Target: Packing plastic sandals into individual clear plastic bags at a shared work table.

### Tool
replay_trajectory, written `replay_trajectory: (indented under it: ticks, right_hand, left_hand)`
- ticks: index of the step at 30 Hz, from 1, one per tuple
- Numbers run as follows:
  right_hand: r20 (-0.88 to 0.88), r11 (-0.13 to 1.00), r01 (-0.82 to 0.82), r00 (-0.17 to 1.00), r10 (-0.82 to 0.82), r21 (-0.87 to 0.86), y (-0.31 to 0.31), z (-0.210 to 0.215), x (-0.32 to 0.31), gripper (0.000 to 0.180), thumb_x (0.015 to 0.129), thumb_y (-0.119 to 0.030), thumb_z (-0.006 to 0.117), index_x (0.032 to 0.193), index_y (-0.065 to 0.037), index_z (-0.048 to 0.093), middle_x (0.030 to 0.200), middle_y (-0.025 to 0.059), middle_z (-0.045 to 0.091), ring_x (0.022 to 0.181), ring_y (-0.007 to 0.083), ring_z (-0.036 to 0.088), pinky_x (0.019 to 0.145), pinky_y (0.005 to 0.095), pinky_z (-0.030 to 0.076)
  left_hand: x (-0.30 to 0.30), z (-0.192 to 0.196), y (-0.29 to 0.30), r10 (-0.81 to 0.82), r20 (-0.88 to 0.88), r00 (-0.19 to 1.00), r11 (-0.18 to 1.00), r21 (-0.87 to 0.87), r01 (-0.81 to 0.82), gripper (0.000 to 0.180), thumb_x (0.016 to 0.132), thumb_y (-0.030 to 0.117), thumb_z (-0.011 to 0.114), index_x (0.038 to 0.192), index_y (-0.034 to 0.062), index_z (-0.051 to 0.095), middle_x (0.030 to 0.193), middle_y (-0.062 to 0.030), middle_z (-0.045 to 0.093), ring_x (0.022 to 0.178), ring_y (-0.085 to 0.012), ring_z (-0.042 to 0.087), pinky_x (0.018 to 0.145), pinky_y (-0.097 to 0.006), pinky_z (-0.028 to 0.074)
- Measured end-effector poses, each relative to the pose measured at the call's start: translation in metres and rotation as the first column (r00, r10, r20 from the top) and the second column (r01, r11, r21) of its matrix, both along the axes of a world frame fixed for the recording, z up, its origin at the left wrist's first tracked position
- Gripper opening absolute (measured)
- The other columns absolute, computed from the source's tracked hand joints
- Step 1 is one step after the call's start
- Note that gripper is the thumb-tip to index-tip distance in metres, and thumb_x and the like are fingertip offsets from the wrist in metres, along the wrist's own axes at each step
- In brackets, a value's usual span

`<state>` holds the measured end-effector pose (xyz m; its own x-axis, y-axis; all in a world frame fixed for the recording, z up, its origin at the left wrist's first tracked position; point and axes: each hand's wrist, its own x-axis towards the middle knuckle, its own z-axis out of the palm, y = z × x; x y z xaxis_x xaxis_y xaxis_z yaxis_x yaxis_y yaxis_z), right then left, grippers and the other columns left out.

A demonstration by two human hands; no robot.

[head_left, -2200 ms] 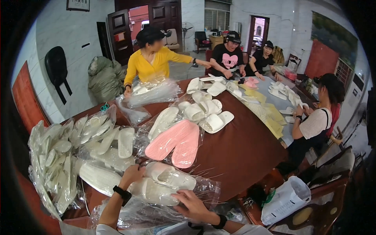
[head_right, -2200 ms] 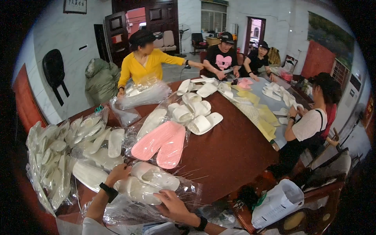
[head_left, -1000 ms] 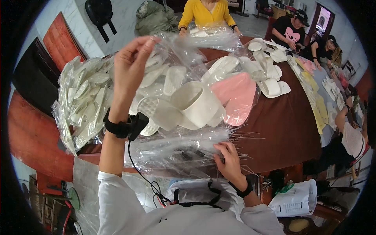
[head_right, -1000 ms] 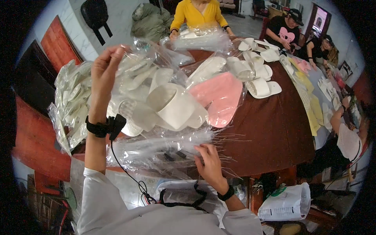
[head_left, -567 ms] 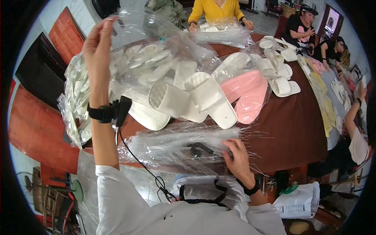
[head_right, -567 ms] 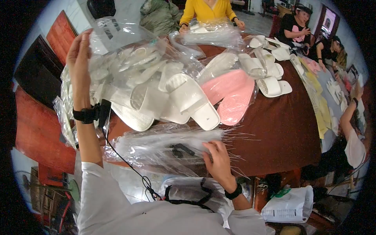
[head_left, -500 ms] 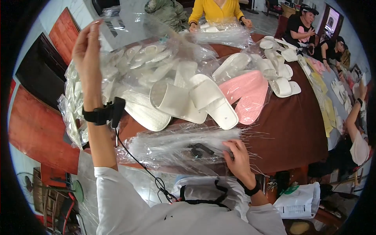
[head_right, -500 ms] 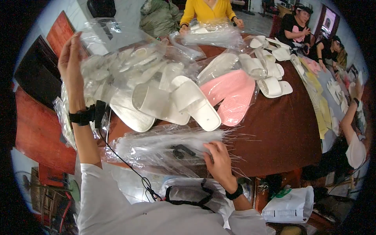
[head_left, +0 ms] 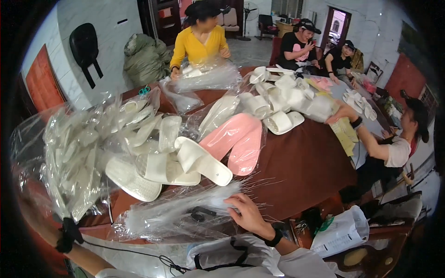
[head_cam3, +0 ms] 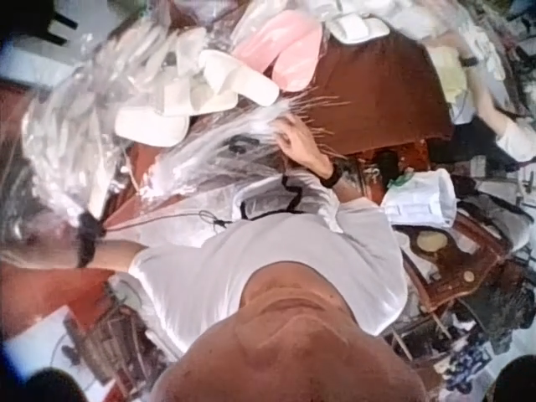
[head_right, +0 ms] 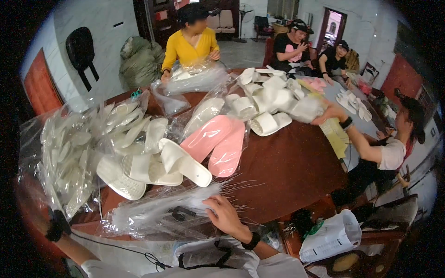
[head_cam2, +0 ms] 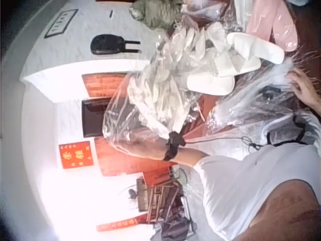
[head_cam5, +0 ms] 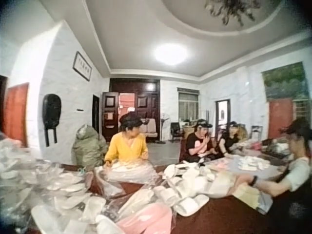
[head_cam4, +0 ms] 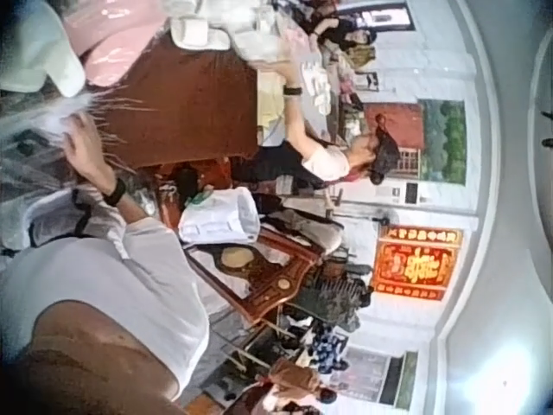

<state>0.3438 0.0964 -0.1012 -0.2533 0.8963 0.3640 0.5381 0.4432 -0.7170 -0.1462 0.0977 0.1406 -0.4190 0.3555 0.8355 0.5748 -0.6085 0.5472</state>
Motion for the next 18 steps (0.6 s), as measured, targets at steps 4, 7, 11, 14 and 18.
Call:
replay_trajectory:
  ticks: [4, 7, 11, 14, 18]
  right_hand:
    - [-0.035, 1.0, -0.011, 0.999, 0.011, -0.001, -0.001, 0.01, 0.006, 0.028, 0.085, -0.009, 0.065, 0.113, -0.007, 0.061, 0.105, 0.0141, 0.057, 0.099, 0.0335, 0.056, 0.084, 0.0407, 0.047]
    - [-0.054, 1.0, -0.014, 0.998, 0.013, -0.013, 0.0, 0.018, 0.011, 0.027, 0.086, -0.009, 0.066, 0.112, -0.007, 0.061, 0.103, 0.014, 0.057, 0.097, 0.0325, 0.057, 0.081, 0.039, 0.048]
    - [-0.208, 0.991, -0.07, 0.977, 0.044, -0.118, -0.001, 0.035, 0.019, 0.026, 0.087, -0.006, 0.064, 0.113, -0.006, 0.062, 0.1, 0.0126, 0.057, 0.088, 0.0256, 0.061, 0.071, 0.033, 0.051]
    - [-0.282, 0.988, -0.105, 0.957, 0.069, -0.114, 0.0, 0.042, 0.029, 0.028, 0.088, -0.002, 0.062, 0.116, -0.006, 0.062, 0.098, 0.0101, 0.056, 0.083, 0.0185, 0.061, 0.068, 0.0286, 0.053]
    - [-0.374, 0.955, -0.193, 0.922, 0.098, -0.225, 0.007, 0.051, 0.037, 0.026, 0.093, -0.005, 0.059, 0.119, -0.002, 0.061, 0.104, 0.0065, 0.059, 0.088, 0.0133, 0.06, 0.073, 0.0267, 0.053]
  left_hand:
    - [-0.117, -0.041, -0.038, -0.11, 0.103, 0.989, 0.991, -0.06, 0.116, 0.038, 0.098, 0.019, 0.055, 0.132, 0.0015, 0.055, 0.133, -0.0088, 0.055, 0.117, -0.017, 0.054, 0.097, -0.03, 0.043]
    - [-0.133, -0.059, -0.038, -0.174, 0.177, 0.969, 0.975, -0.11, 0.195, 0.04, 0.097, 0.02, 0.055, 0.133, 0.0018, 0.053, 0.135, -0.0092, 0.054, 0.119, -0.017, 0.053, 0.098, -0.031, 0.042]
    - [-0.073, -0.032, 0.002, -0.25, 0.284, 0.925, 0.935, -0.179, 0.308, 0.043, 0.097, 0.022, 0.056, 0.135, 0.0021, 0.051, 0.137, -0.0097, 0.052, 0.121, -0.017, 0.051, 0.1, -0.031, 0.041]
    - [-0.021, -0.029, 0.011, -0.277, 0.394, 0.876, 0.844, -0.335, 0.418, 0.037, 0.095, 0.022, 0.058, 0.128, 0.0033, 0.055, 0.123, -0.006, 0.057, 0.105, -0.0132, 0.055, 0.087, -0.027, 0.043]
    - [0.089, -0.046, 0.06, -0.375, 0.351, 0.858, 0.576, -0.637, 0.513, 0.017, 0.092, 0.019, 0.064, 0.104, 0.0066, 0.065, 0.083, 0.0035, 0.062, 0.065, -0.0035, 0.051, 0.055, -0.019, 0.037]
